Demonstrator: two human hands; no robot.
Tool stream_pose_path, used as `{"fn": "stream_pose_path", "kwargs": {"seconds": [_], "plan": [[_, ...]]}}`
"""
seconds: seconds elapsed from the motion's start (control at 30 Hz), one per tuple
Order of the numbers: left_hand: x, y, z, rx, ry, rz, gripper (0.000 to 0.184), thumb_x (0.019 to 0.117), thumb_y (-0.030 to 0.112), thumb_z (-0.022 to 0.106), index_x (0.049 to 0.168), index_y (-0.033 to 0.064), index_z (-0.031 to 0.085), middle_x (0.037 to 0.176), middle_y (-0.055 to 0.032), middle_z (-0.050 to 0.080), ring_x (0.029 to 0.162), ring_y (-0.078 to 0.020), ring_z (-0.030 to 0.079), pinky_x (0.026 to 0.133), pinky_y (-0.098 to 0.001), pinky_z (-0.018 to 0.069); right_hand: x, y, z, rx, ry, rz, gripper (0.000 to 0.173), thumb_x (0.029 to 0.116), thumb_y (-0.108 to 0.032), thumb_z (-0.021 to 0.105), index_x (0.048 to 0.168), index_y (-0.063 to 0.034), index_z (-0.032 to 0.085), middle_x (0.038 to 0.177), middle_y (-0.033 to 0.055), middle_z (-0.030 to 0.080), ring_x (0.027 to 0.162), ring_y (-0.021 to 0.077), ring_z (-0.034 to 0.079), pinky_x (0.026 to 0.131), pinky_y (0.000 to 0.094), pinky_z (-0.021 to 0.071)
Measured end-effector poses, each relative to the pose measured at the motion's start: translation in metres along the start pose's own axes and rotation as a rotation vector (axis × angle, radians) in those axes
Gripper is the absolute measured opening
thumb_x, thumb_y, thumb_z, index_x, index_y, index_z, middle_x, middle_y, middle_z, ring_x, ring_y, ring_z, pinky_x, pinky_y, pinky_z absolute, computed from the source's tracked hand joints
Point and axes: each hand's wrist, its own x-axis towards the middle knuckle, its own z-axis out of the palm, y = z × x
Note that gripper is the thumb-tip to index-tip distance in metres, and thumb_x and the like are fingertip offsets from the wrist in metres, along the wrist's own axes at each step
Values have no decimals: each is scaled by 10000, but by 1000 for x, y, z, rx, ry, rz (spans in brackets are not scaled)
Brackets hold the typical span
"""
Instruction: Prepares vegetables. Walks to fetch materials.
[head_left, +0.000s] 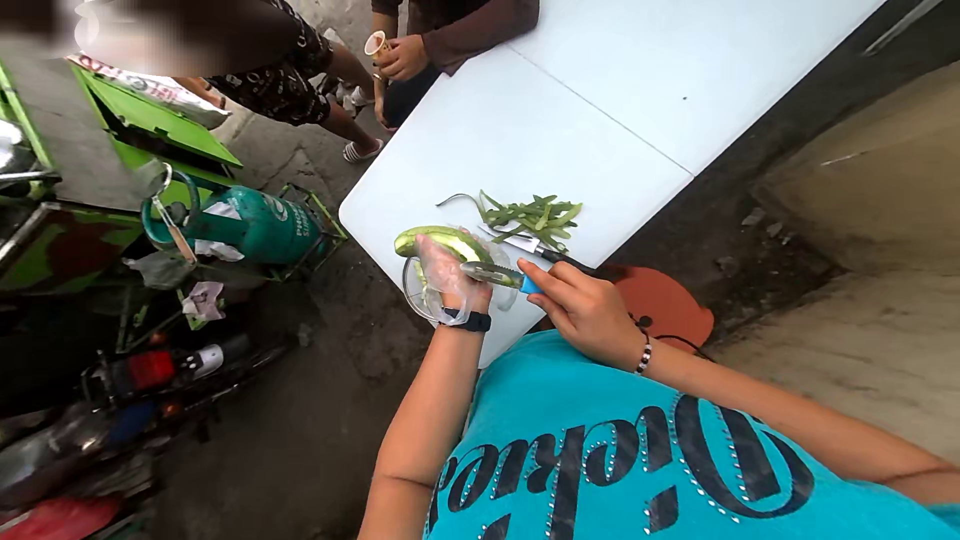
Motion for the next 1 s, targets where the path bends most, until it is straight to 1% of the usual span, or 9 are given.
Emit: {"fn": "stream_pose_path", "kwargs": {"seconds": [0.2, 0.33, 0.6, 0.7, 0.73, 0.83, 0.87, 0.93, 1.0], "plan": [[7, -5, -8, 10, -39, 14, 635, 1039, 678, 192, 1157, 172, 558, 906, -38, 644, 750, -146, 660, 645, -316, 584, 0, 1, 1, -9, -18, 12, 415, 1077, -294, 486, 1419, -108, 630, 836, 84, 596, 647, 199, 584, 524, 344, 487], [4, -3, -4, 3, -30, 44, 621, 1048, 657, 188, 1165, 148, 524, 882, -59, 611, 727, -165, 629, 636, -345, 571, -1, 3, 2, -9, -20, 12, 415, 1080, -298, 481, 1416, -106, 632, 833, 82, 595, 646, 198, 585, 518, 344, 483], [2, -9, -2, 48, -12, 69, 635, 1048, 658, 173, 1123, 148, 545, 836, -54, 618, 690, -161, 632, 607, -338, 569, 2, 6, 2, -10, -30, 27, 416, 1080, -285, 471, 1419, -100, 627, 828, 79, 592, 639, 200, 583, 512, 342, 480], [-16, -14, -4, 130, -87, 66, 605, 1043, 667, 209, 1227, 200, 545, 979, -28, 644, 837, -137, 659, 713, -332, 584, 8, 7, -2, -11, -59, 67, 424, 1081, -290, 471, 1422, -87, 621, 859, 96, 616, 668, 220, 613, 544, 367, 511], [-20, -16, -4, 136, -91, 66, 581, 1049, 654, 229, 1231, 205, 549, 1000, -21, 652, 865, -133, 665, 731, -335, 589, 9, 10, -3, -6, -66, 84, 422, 1081, -290, 475, 1417, -80, 623, 876, 104, 626, 687, 231, 628, 561, 383, 527], [-22, -18, -4, 140, -134, 29, 595, 1045, 659, 233, 1179, 201, 589, 960, -15, 668, 835, -122, 670, 695, -320, 586, 7, 17, -8, 33, -86, 114, 416, 1082, -283, 479, 1419, -85, 622, 939, 118, 667, 740, 235, 662, 611, 403, 556], [-20, -18, -6, 127, -178, 3, 623, 1037, 676, 213, 1185, 199, 587, 968, -19, 670, 840, -126, 675, 705, -317, 589, 6, 17, -12, 49, -96, 103, 419, 1081, -285, 473, 1421, -90, 623, 931, 107, 663, 739, 221, 654, 614, 389, 552], [-12, -17, -16, 101, -282, -44, 689, 1006, 730, 191, 1185, 196, 589, 988, -28, 674, 849, -137, 681, 721, -312, 593, 1, 16, -17, 72, -115, 65, 430, 1082, -312, 454, 1417, -108, 633, 853, 63, 613, 682, 181, 598, 567, 341, 505], [-5, -15, -20, 100, -325, -73, 745, 968, 787, 183, 1170, 201, 597, 979, -29, 666, 826, -136, 671, 697, -298, 583, -3, 15, -21, 83, -137, 42, 432, 1084, -327, 449, 1419, -129, 635, 821, 41, 594, 655, 158, 572, 546, 321, 484]]}}
